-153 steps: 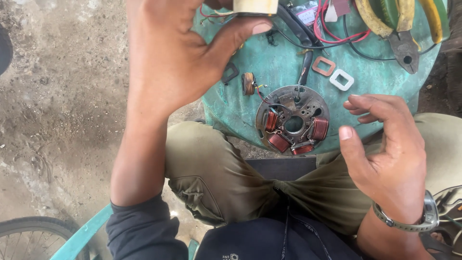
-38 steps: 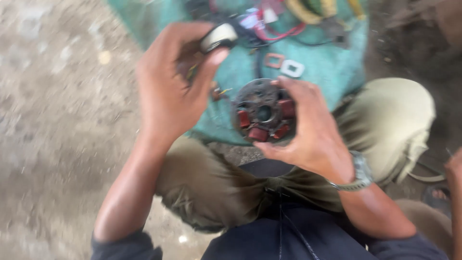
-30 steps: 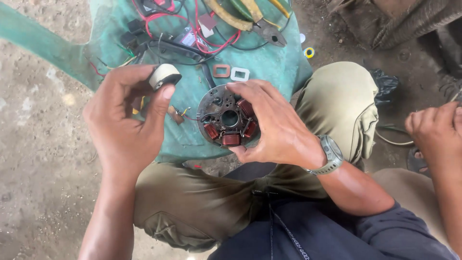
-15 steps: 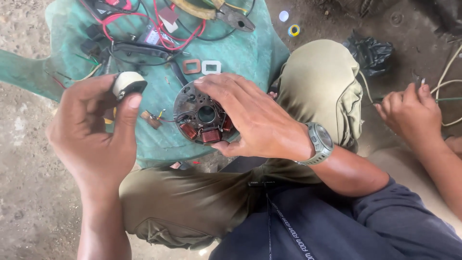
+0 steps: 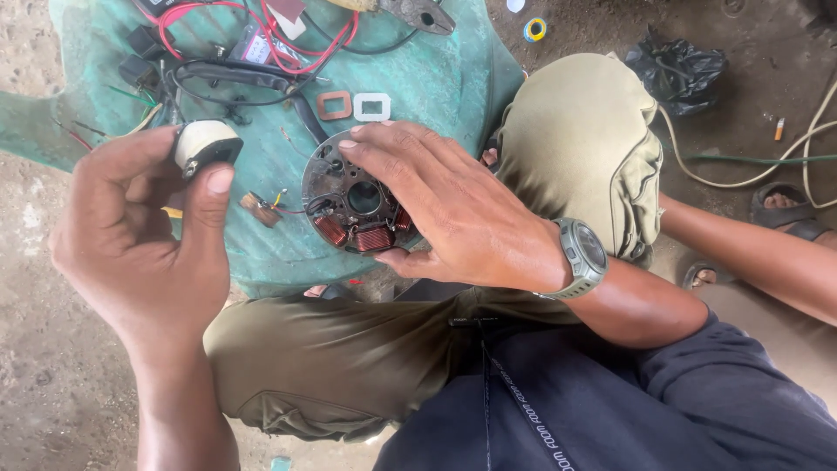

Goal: Repairing a motorcycle stator by soldering wires and assembling components using a screwdriver.

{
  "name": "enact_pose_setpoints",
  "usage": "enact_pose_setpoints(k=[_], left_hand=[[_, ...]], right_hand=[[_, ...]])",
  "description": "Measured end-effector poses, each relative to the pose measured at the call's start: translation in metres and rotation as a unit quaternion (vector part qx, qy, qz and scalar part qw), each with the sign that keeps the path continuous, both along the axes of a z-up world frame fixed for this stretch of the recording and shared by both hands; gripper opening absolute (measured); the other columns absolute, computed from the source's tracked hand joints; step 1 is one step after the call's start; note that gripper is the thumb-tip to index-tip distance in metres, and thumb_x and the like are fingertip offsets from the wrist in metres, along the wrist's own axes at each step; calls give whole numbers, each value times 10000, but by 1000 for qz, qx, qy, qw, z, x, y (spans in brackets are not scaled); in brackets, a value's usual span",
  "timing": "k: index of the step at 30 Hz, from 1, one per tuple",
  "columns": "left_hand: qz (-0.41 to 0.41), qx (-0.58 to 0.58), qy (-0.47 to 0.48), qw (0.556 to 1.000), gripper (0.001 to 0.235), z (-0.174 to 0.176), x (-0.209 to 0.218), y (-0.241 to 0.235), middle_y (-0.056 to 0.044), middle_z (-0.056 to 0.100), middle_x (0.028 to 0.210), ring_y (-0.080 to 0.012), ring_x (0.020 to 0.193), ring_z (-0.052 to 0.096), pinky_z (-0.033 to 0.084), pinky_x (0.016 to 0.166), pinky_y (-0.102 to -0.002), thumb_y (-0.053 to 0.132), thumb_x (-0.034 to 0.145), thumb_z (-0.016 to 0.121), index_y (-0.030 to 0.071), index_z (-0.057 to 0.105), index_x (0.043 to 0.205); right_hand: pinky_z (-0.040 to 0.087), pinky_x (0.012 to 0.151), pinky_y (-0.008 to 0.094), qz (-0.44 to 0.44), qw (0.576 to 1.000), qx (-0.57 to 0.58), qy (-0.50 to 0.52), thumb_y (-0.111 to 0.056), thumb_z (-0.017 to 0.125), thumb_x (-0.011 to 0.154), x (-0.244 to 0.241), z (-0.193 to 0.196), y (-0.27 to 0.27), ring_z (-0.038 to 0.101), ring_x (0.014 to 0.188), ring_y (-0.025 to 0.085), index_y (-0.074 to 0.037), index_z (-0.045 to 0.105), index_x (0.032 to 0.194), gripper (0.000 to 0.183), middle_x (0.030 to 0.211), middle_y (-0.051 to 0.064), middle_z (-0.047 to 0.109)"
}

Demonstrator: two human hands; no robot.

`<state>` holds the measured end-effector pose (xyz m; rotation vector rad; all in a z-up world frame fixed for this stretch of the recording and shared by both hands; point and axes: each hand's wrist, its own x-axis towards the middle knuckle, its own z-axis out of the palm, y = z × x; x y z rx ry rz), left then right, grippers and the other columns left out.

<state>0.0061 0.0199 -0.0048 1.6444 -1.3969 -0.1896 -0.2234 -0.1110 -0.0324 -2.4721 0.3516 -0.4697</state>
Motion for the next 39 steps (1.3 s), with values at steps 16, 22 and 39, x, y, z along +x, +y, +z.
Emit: enact_pose_setpoints(k=[16, 22, 39], left_hand=[[-7, -7, -4, 1000, 269, 2, 1, 0, -318, 662, 1240, -365, 1068, 708, 597, 873, -388, 11, 1161, 727, -147, 558, 1298], [3, 2, -11, 1000, 269, 2, 1, 2, -301, 674, 1229, -348, 1017, 717, 590, 850, -372, 21, 1167, 743, -137, 573, 1304], [-1, 4, -8, 1000, 266, 1, 2, 2, -290, 667, 1213, -348, 1023, 718, 598, 846, -377, 18, 1169, 743, -137, 575, 1304]], right_hand=[[389, 1259, 508, 1, 1000, 9, -4, -223, 884, 886, 1, 1, 0, 442, 1506, 402, -17, 305, 1553, 907, 1589, 204, 421], [389, 1253, 503, 1, 1000, 5, 6, -222, 877, 882, 1, 1, 1, 438, 1513, 393, -22, 296, 1561, 916, 1595, 200, 418], [365, 1280, 516, 6, 1000, 7, 5, -258, 857, 917, 3, 1, 1, 432, 1515, 390, -4, 311, 1544, 869, 1592, 211, 418]])
